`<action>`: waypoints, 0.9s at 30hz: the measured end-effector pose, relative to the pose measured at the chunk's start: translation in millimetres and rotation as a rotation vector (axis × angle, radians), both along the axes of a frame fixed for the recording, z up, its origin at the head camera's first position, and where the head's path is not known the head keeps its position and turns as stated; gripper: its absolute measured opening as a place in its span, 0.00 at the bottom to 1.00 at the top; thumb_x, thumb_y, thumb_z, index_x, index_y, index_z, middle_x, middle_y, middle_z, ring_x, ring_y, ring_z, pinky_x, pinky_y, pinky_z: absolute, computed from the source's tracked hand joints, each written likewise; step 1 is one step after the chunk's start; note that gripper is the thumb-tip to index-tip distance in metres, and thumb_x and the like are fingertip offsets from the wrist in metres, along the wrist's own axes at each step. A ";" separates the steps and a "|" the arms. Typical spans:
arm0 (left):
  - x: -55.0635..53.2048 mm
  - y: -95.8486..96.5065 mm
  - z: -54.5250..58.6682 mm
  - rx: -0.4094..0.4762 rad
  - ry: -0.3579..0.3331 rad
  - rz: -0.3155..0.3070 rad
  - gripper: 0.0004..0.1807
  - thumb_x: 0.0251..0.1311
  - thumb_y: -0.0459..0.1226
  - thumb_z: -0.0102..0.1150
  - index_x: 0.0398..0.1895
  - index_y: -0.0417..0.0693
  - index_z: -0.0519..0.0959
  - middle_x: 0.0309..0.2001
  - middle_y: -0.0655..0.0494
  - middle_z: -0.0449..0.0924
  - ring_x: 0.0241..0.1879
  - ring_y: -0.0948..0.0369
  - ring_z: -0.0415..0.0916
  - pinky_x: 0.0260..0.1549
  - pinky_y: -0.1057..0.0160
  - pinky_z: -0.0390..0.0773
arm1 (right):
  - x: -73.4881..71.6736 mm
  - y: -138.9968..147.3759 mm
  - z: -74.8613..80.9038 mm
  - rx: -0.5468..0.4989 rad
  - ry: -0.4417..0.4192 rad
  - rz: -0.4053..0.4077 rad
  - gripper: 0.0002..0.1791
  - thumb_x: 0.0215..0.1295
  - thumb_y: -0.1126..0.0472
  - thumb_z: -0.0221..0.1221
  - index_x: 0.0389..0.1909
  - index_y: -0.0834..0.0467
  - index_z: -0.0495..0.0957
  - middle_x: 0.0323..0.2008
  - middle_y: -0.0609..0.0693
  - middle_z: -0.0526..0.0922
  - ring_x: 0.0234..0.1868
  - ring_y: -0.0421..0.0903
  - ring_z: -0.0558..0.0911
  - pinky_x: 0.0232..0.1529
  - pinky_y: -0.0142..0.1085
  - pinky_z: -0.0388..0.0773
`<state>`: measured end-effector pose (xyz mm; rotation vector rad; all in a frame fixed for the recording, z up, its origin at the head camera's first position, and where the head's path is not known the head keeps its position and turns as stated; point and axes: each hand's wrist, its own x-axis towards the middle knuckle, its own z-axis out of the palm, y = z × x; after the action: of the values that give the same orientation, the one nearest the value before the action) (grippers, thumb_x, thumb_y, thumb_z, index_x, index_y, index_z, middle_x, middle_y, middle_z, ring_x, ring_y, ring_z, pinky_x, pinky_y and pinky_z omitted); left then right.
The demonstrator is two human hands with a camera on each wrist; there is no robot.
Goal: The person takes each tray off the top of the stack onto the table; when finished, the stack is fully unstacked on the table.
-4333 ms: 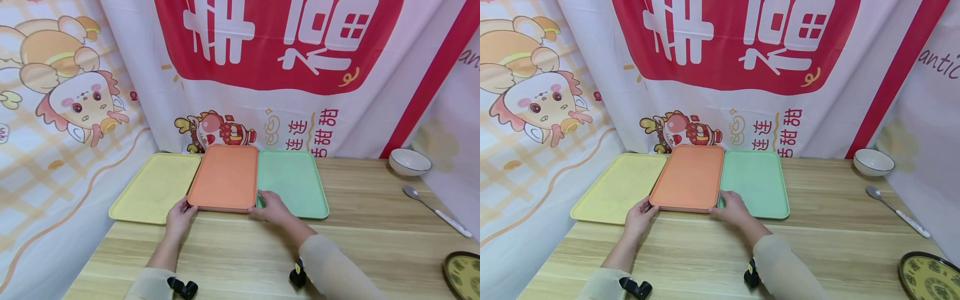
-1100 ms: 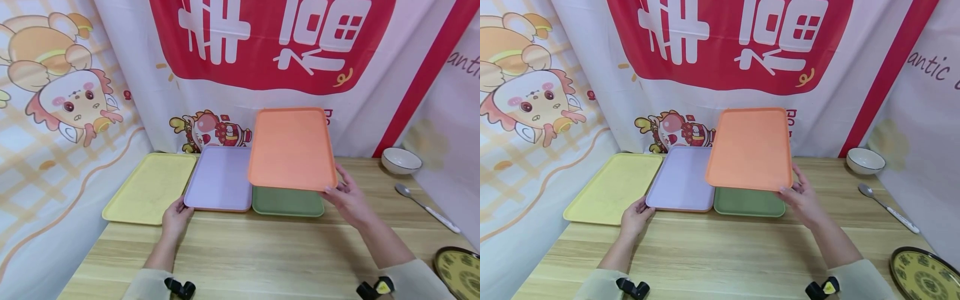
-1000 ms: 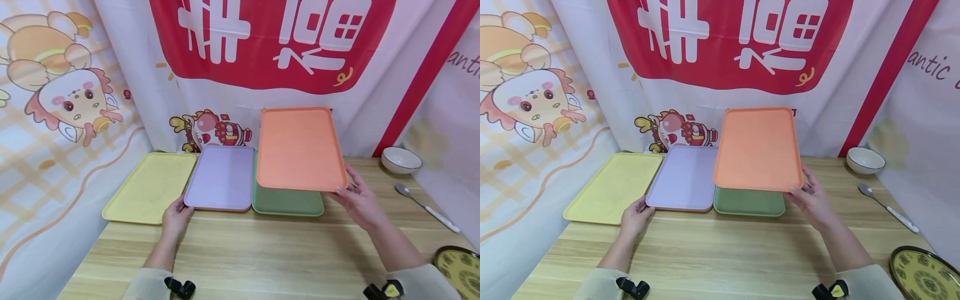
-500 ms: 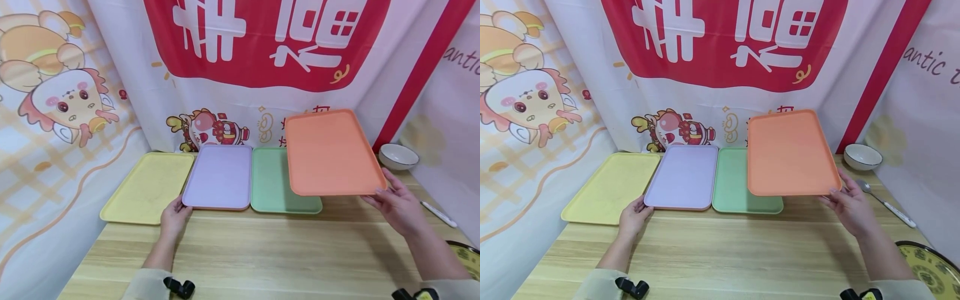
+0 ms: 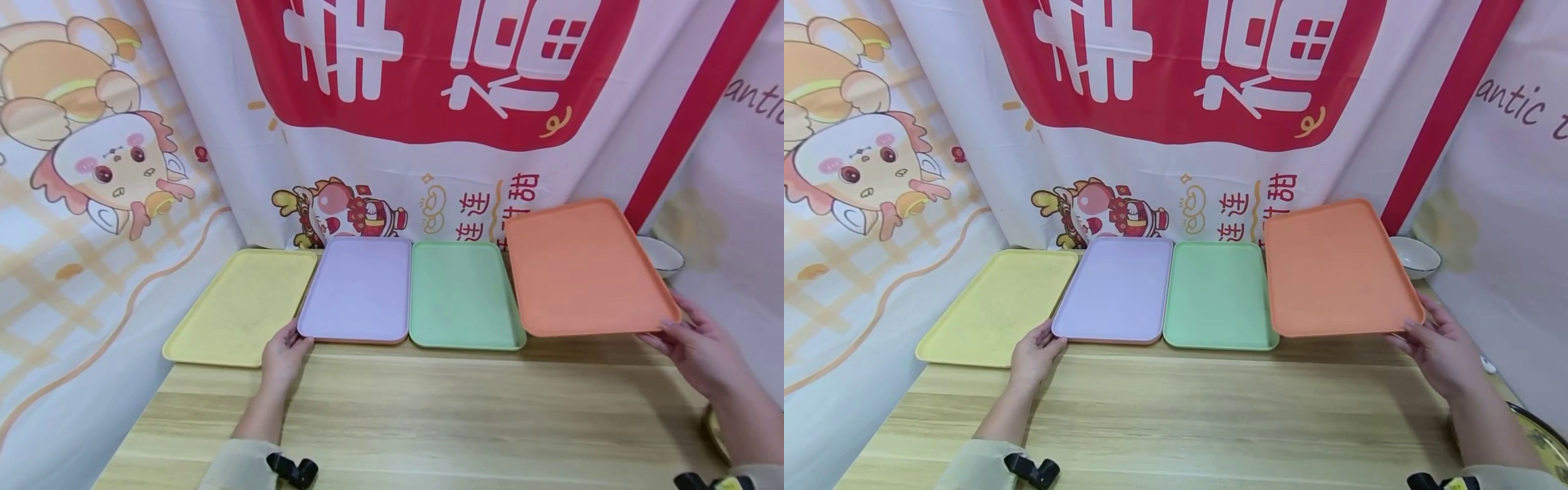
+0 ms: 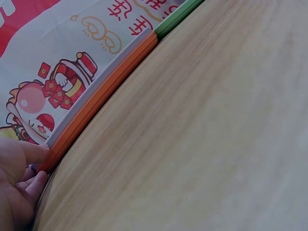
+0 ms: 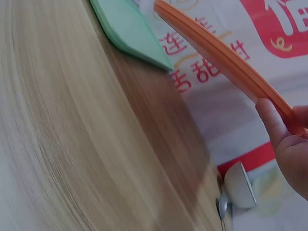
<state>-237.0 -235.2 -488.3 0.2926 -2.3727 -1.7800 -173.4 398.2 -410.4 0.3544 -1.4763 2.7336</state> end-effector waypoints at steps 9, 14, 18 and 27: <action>0.1 -0.4 -1.7 -0.010 -0.002 0.005 0.32 0.62 0.25 0.58 0.68 0.25 0.60 0.67 0.28 0.64 0.68 0.39 0.65 0.67 0.51 0.69 | -3.3 26.1 -13.4 0.001 -0.053 -0.012 0.38 0.73 0.77 0.37 0.76 0.45 0.40 0.44 0.52 0.87 0.43 0.48 0.88 0.40 0.39 0.89; 0.7 0.3 -0.2 -0.012 -0.008 0.004 0.31 0.62 0.25 0.57 0.68 0.24 0.61 0.67 0.28 0.64 0.68 0.39 0.65 0.66 0.51 0.69 | -5.3 34.4 -22.0 -0.003 -0.055 0.040 0.42 0.73 0.79 0.35 0.78 0.41 0.35 0.44 0.53 0.87 0.42 0.50 0.88 0.41 0.38 0.89; 1.6 1.0 1.4 -0.013 -0.009 0.002 0.31 0.62 0.25 0.57 0.68 0.24 0.61 0.67 0.27 0.64 0.68 0.39 0.64 0.66 0.51 0.70 | -7.4 39.1 -28.1 -0.006 -0.054 0.048 0.36 0.72 0.79 0.36 0.74 0.45 0.51 0.45 0.52 0.87 0.43 0.50 0.88 0.42 0.38 0.88; 2.1 1.0 1.2 -0.020 -0.004 -0.004 0.31 0.63 0.26 0.56 0.68 0.25 0.60 0.66 0.27 0.64 0.68 0.39 0.64 0.67 0.50 0.69 | -15.9 45.2 -37.5 0.018 -0.061 0.128 0.27 0.73 0.80 0.35 0.57 0.52 0.73 0.46 0.53 0.85 0.43 0.51 0.87 0.43 0.40 0.88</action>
<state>-234.9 -234.2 -487.1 0.2894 -2.3941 -1.7583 -189.4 443.4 -447.9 0.3825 -1.5448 2.8557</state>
